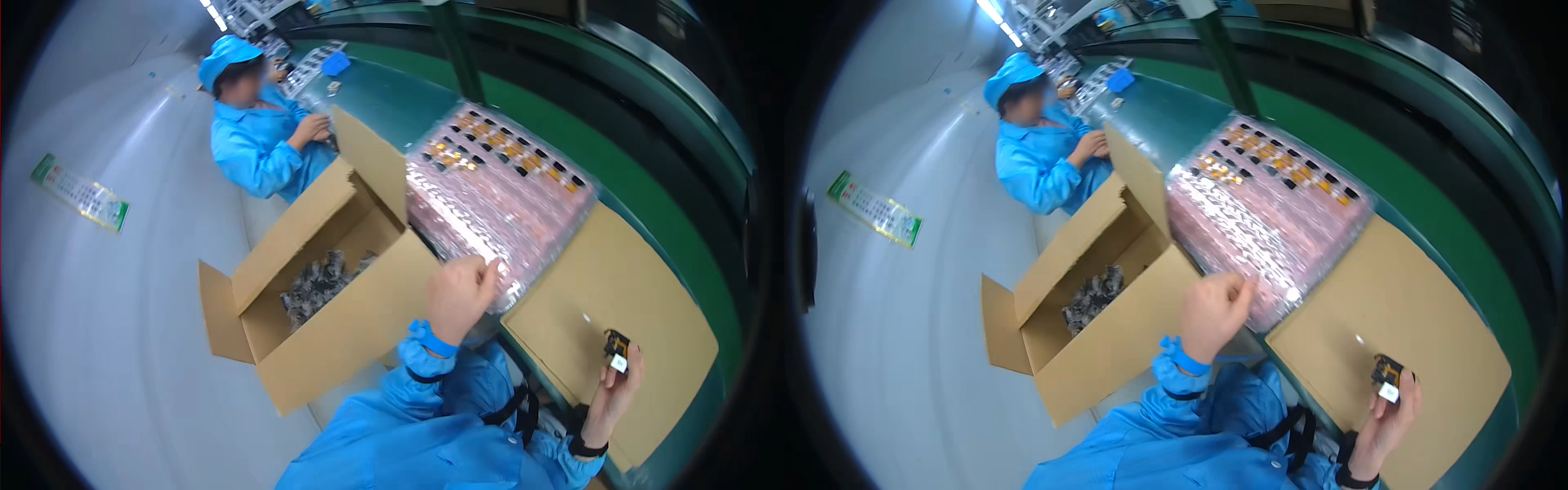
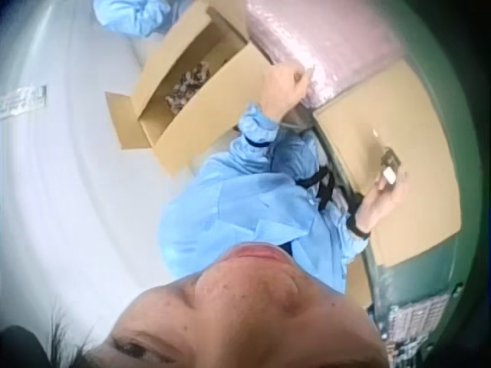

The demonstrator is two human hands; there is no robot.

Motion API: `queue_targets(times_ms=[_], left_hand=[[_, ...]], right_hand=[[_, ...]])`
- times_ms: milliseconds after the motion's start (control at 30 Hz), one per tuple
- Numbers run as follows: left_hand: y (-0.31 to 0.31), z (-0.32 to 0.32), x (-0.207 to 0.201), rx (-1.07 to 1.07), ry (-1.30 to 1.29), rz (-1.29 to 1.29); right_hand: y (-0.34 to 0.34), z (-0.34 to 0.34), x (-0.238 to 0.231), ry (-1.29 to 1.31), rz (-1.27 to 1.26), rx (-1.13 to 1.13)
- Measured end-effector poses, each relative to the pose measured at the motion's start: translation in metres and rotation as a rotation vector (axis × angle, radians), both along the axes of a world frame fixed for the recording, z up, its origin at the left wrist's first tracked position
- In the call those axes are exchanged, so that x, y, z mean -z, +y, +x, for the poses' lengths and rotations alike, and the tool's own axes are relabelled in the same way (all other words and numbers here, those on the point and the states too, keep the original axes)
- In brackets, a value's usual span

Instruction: Assembling small electronic modules and organizing them into trays for packing.

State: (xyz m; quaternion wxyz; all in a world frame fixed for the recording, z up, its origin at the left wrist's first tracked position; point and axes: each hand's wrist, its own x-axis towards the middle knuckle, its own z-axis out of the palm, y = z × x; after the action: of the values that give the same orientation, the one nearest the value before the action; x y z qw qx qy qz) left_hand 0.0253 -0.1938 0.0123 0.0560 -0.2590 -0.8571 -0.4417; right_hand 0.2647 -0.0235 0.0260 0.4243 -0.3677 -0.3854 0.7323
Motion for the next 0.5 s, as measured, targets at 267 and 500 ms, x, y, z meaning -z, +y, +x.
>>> queue_targets(times_ms=[267, 500], left_hand=[[0.015, -0.055, 0.024, -0.058, -0.127, 0.278], [0.047, -0.120, 0.074, -0.077, -0.234, 0.351]], right_hand=[[0.008, -0.083, 0.029, -0.234, -0.183, -0.054], [0.053, -0.153, 0.062, -0.336, -0.202, -0.037]])
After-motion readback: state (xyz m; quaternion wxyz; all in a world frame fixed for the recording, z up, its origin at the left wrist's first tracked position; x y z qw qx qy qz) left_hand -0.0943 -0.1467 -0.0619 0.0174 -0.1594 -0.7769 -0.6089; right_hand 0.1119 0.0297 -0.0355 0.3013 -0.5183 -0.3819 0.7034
